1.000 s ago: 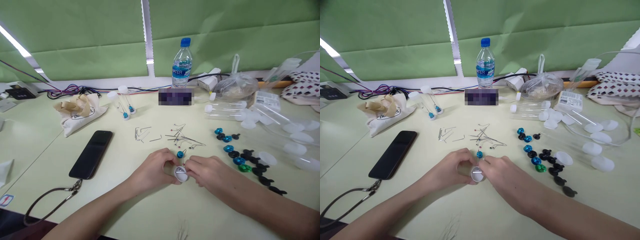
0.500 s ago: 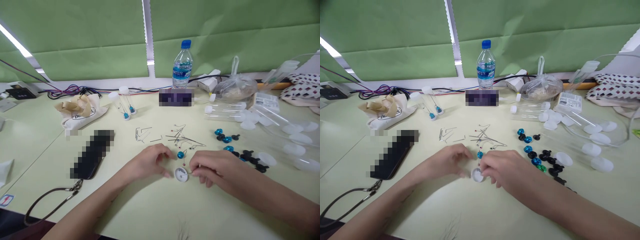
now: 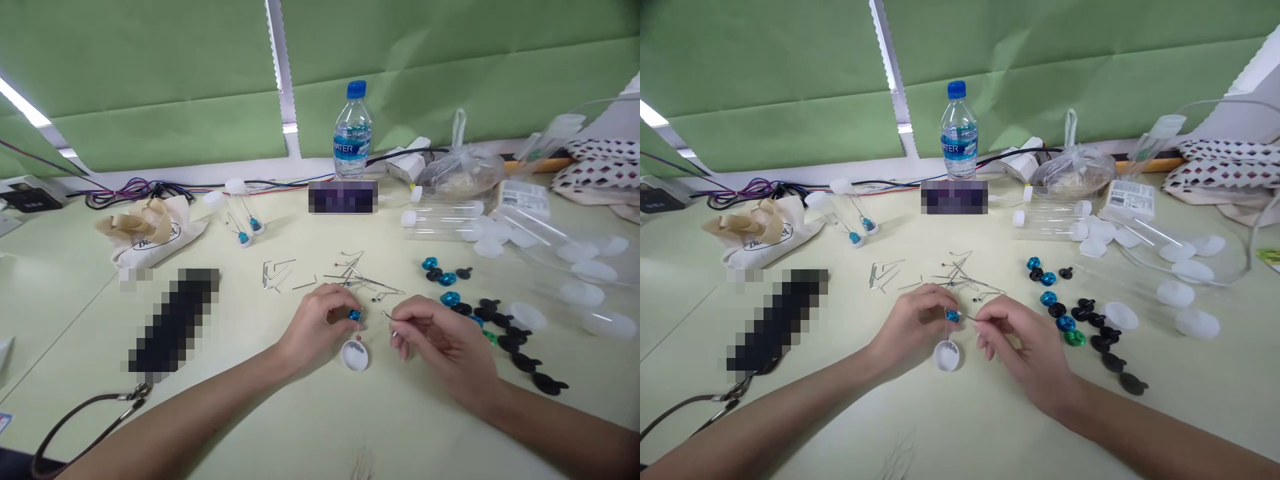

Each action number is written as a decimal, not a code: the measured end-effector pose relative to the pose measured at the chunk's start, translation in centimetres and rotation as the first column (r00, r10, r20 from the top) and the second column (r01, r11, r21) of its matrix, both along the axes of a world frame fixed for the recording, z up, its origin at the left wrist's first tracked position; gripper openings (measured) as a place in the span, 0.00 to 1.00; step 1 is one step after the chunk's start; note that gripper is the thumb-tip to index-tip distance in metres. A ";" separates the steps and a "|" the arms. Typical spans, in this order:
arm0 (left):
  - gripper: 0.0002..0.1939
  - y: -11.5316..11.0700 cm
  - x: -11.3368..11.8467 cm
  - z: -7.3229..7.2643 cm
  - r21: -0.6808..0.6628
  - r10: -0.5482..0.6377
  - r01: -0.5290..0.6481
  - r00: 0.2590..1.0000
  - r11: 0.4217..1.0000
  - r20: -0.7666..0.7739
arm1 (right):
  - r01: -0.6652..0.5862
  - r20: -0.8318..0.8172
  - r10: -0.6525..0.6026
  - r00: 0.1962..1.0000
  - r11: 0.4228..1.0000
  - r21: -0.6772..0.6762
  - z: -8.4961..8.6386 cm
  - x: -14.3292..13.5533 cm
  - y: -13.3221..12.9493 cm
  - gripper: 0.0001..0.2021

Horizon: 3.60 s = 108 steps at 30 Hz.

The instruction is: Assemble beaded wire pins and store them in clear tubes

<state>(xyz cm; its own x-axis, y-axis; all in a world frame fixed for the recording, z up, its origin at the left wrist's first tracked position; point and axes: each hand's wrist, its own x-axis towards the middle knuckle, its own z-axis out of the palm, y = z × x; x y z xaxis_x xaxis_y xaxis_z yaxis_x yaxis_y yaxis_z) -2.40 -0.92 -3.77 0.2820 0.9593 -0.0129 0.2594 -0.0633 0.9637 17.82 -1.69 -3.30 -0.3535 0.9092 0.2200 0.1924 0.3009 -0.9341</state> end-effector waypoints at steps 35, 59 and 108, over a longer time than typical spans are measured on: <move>0.09 -0.6 -0.3 -0.6 -0.194 0.121 -0.029 0.870 0.980 0.478 | -0.174 0.359 0.076 0.930 0.952 0.252 -0.8 0.3 0.8 0.07; 0.07 -1.0 -0.5 -0.7 -0.263 0.137 -0.004 0.862 0.965 0.489 | -0.294 0.513 -0.048 0.857 0.772 0.563 -0.7 1.3 0.5 0.10; 0.06 -1.4 -0.4 -1.4 -0.099 0.021 0.026 0.895 0.995 0.445 | -0.543 0.600 -0.163 0.783 0.292 0.787 0.6 2.1 0.4 0.14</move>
